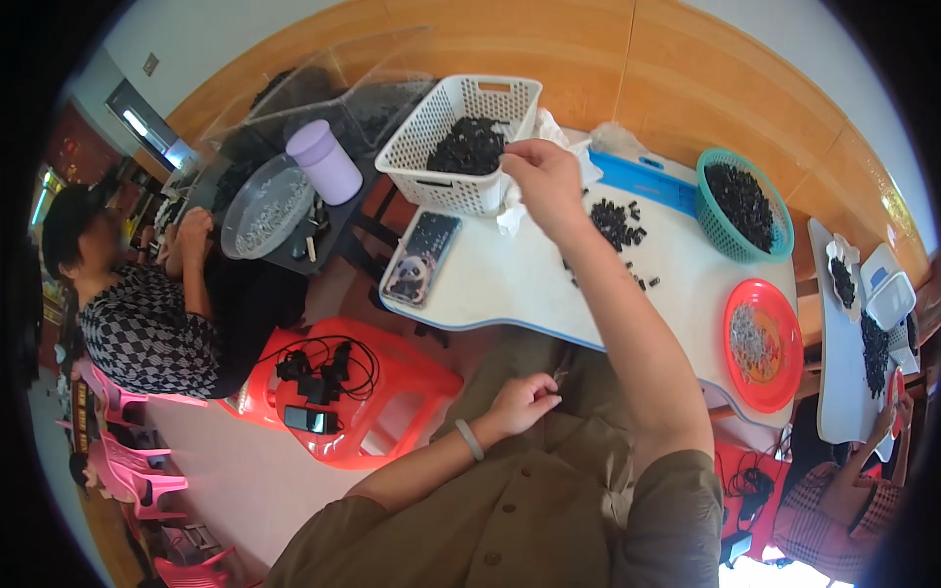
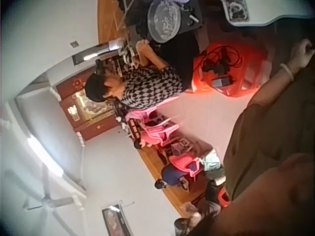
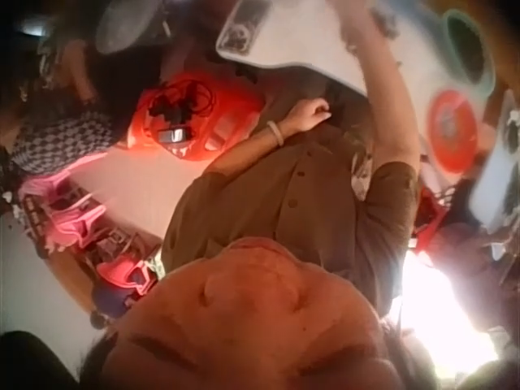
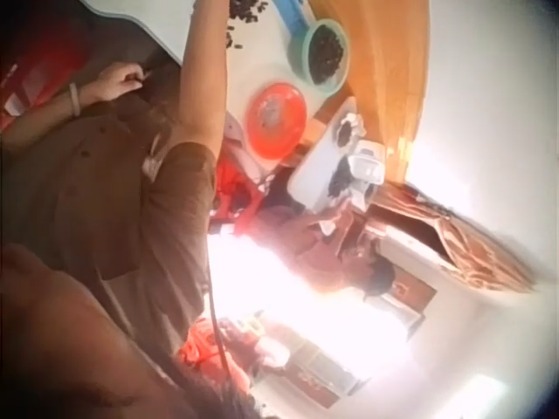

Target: The person assembles small metal pins into black plastic housings by hand.

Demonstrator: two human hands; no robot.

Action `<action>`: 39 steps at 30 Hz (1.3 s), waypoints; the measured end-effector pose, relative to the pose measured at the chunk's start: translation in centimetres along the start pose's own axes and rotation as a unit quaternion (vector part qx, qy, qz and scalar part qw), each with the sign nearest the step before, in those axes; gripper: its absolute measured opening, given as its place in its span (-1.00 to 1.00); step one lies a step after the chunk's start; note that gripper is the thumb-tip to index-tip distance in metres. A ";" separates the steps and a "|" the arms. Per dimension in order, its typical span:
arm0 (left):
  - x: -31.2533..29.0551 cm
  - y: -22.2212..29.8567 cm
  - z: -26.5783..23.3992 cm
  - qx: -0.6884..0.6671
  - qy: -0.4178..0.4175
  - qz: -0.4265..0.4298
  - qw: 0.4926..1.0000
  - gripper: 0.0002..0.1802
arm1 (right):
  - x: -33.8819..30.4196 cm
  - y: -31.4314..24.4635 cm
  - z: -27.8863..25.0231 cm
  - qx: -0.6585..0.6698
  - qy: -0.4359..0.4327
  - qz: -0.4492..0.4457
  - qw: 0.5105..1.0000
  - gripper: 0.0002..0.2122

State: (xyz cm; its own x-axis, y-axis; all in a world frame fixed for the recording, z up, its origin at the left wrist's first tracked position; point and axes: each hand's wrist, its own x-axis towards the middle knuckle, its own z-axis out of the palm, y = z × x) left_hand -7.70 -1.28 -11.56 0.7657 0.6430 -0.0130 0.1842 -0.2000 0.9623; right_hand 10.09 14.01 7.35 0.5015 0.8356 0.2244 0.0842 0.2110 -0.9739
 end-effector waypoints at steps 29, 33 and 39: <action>1.8 -0.6 1.7 0.076 -0.014 0.007 0.997 -0.81 | -10.7 8.1 -13.6 -0.540 -0.063 -0.137 0.828 -0.96; 1.9 -0.5 1.4 0.082 -0.021 -0.016 0.996 -0.82 | -10.8 7.8 -14.3 -0.534 -0.075 -0.144 0.830 -0.96; 2.0 -0.3 1.7 0.092 -0.023 -0.020 0.995 -0.83 | -10.6 7.2 -12.4 -0.451 -0.062 -0.211 0.865 -0.88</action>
State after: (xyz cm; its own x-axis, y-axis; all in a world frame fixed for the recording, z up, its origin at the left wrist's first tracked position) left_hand -5.16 -1.16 -12.34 0.7815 0.6203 -0.0667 0.3224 -0.3100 0.8944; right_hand 16.03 0.39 -2.51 0.1699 0.8403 0.5148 0.9032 0.0762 -0.4224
